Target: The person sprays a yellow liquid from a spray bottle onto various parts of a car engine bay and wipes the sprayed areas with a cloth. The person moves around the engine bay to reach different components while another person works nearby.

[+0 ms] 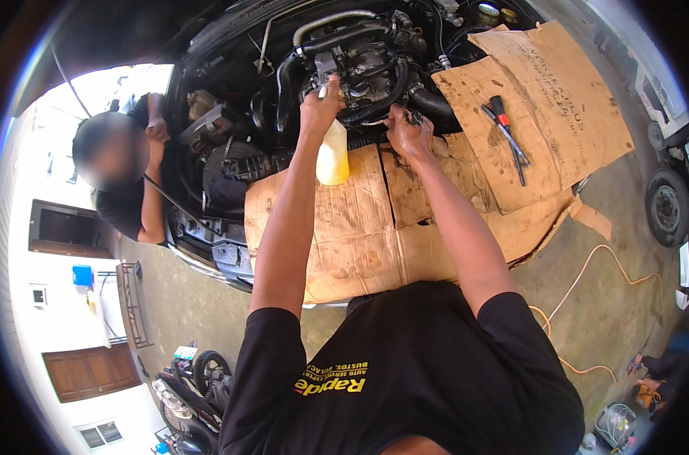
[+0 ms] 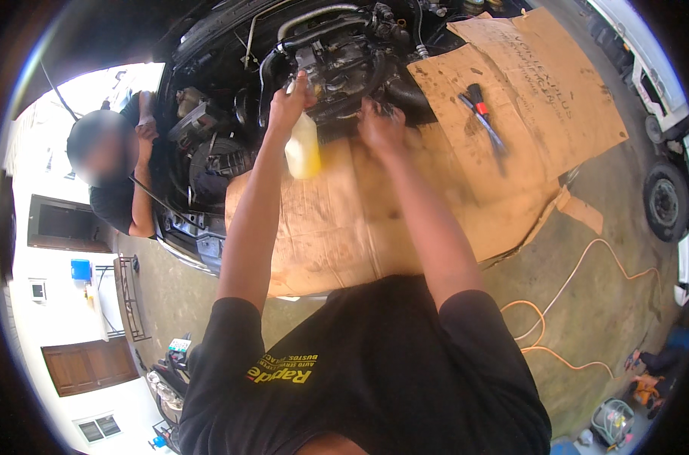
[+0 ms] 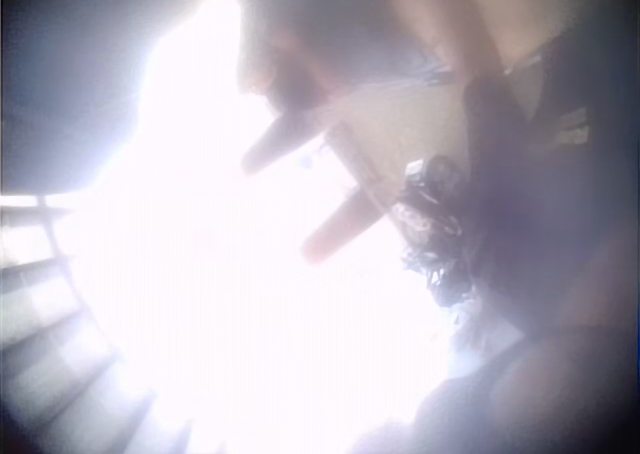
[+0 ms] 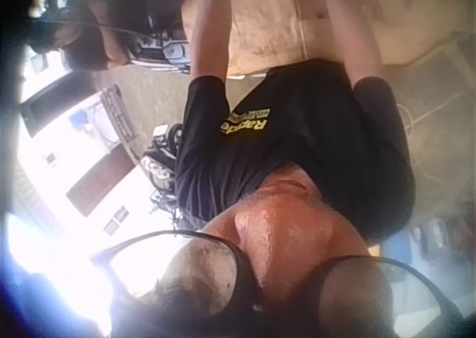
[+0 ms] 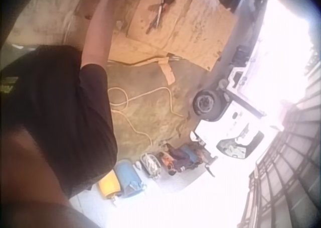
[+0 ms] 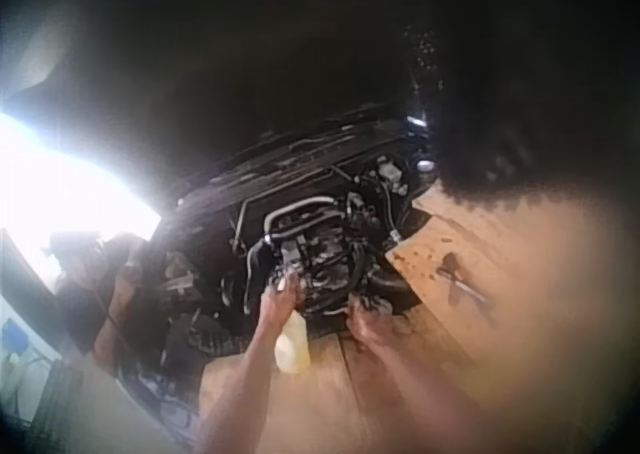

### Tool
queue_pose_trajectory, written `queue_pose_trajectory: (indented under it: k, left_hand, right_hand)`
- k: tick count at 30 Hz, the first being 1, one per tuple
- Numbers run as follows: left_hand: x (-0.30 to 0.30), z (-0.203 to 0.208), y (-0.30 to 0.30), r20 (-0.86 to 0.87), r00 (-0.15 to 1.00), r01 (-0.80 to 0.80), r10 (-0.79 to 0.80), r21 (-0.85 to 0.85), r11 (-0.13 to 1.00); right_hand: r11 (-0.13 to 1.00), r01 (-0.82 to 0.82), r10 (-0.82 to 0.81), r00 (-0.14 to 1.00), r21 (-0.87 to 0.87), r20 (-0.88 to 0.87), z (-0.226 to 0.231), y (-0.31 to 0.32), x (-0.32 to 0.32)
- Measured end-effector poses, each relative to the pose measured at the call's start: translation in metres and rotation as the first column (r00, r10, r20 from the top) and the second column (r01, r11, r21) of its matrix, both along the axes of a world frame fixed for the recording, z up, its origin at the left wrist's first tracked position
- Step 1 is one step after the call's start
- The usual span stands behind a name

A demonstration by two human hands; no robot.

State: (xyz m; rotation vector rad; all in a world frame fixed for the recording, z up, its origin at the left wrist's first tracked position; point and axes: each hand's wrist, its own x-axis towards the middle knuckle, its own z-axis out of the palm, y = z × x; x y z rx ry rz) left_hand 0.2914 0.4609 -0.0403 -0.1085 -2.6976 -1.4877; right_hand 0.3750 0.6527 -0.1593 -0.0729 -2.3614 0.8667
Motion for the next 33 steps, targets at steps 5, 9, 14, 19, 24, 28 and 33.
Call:
queue_pose_trajectory:
  k: [5,9,14,19,24,28,33]
  left_hand:
    - [0.013,0.013,0.015,0.072,0.994,-0.074,0.081,-0.092,0.993]
    - [0.014,0.009,0.001,-0.039,0.999,-0.006,0.005,-0.001,1.0]
    - [0.022,0.016,0.009,-0.015,0.999,-0.038,0.037,-0.039,0.999]
    - [0.029,0.013,0.001,-0.112,0.993,-0.039,0.04,0.012,0.999]
    - [0.037,0.018,0.01,-0.081,0.989,-0.133,0.124,-0.123,0.984]
    - [0.036,0.017,0.003,-0.1,0.992,-0.074,0.071,-0.031,0.997]
    - [0.045,0.026,0.014,-0.031,0.996,-0.088,0.086,-0.101,0.991]
  right_hand:
    - [0.984,0.1,-0.094,0.994,0.149,-0.051,-0.011,0.011,-0.002]
    - [0.999,0.02,-0.019,0.999,-0.026,0.042,-0.006,0.005,-0.001]
    - [0.999,0.02,-0.015,0.992,-0.033,0.126,-0.002,0.01,0.0]
    - [0.978,0.08,-0.077,0.997,0.194,-0.023,0.003,0.003,0.008]
    - [0.976,0.102,-0.092,0.994,0.194,-0.059,-0.003,0.006,0.003]
    - [0.976,0.109,-0.1,0.994,0.19,-0.052,-0.007,0.004,0.0]
    - [0.96,0.16,-0.161,0.987,0.228,-0.014,-0.009,0.006,-0.002]
